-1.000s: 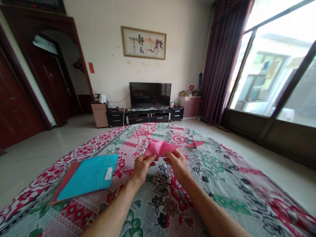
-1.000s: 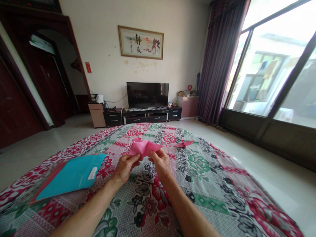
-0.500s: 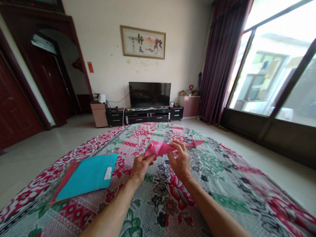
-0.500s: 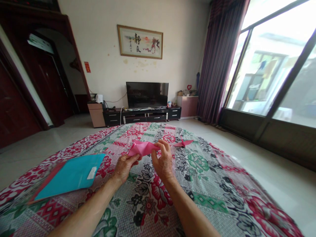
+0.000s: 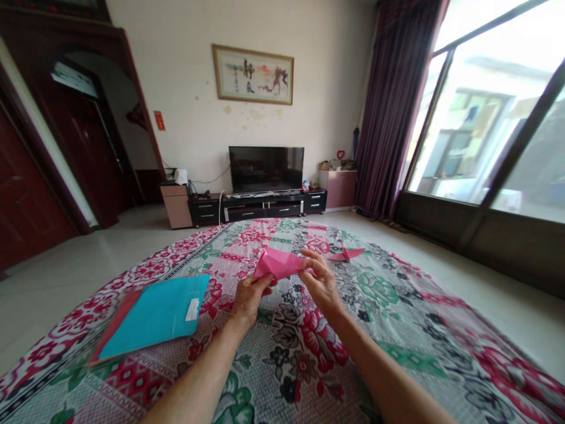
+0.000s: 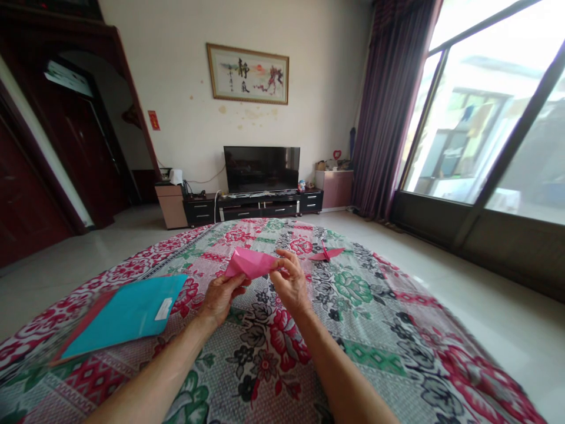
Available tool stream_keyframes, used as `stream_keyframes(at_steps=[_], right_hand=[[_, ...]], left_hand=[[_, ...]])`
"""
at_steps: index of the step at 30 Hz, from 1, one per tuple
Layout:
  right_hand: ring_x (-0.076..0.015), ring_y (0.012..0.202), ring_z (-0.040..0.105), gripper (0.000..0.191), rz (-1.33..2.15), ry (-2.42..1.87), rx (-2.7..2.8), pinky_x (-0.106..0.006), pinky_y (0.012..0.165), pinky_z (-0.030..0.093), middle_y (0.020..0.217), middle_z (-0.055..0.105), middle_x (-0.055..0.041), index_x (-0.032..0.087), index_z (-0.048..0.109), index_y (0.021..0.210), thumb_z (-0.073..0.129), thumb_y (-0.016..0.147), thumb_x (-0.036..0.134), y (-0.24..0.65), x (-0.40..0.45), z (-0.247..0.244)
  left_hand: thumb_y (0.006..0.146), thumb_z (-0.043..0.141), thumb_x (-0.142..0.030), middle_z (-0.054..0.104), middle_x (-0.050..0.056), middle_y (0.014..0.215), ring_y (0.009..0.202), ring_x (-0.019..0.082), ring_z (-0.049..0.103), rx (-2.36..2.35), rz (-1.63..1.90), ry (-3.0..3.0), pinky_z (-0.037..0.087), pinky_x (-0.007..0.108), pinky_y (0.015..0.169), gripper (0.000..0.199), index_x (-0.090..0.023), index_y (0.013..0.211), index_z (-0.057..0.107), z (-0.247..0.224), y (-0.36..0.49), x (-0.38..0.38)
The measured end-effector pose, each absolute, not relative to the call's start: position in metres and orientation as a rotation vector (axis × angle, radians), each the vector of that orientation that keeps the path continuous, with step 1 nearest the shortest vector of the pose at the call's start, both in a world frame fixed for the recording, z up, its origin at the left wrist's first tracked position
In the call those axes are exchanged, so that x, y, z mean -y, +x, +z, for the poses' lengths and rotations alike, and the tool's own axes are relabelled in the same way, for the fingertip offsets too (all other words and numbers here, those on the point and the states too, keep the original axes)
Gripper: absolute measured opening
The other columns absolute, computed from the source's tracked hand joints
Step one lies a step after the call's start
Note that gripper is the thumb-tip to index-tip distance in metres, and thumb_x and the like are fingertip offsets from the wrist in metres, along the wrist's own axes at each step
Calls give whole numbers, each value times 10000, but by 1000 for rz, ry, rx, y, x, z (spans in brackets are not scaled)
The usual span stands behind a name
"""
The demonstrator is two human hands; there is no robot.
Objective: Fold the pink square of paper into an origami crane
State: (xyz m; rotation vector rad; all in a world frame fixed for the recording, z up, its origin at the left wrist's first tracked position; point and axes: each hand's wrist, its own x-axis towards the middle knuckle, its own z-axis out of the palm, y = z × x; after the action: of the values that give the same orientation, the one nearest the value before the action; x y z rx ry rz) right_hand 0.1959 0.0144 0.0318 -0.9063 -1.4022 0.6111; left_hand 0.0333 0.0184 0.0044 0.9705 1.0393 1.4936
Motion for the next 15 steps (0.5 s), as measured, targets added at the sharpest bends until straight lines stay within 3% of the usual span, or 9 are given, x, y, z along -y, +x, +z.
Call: stream_keyframes(at_steps=[6,11,15], right_hand=[[-246,1101,482,49,677,-915,1326,-397,856,439,1175,551,-60,202,617,614,574,619,179,197,-23,25],[-207,925,587,100,978,-900,1087,-319,683,510,1307,451,-53,192,625,684,608,614,262,191,-24,20],[-140,785,600,101,1087,-867,983,-289,641,519,1255,489,-32,189,591,664,623,599,259,188,-23,22]], left_hand=[[564,747,-380,706,112,695,683,191,652,-1053,1471,967,448,250,570,314,-105,713,713,5,34,-17],[566,748,-385,712,102,721,719,194,657,-1032,1480,962,454,250,587,318,-122,741,717,3,34,-18],[572,743,-390,710,103,719,724,196,654,-1028,1496,981,458,261,606,321,-120,744,718,2,33,-19]])
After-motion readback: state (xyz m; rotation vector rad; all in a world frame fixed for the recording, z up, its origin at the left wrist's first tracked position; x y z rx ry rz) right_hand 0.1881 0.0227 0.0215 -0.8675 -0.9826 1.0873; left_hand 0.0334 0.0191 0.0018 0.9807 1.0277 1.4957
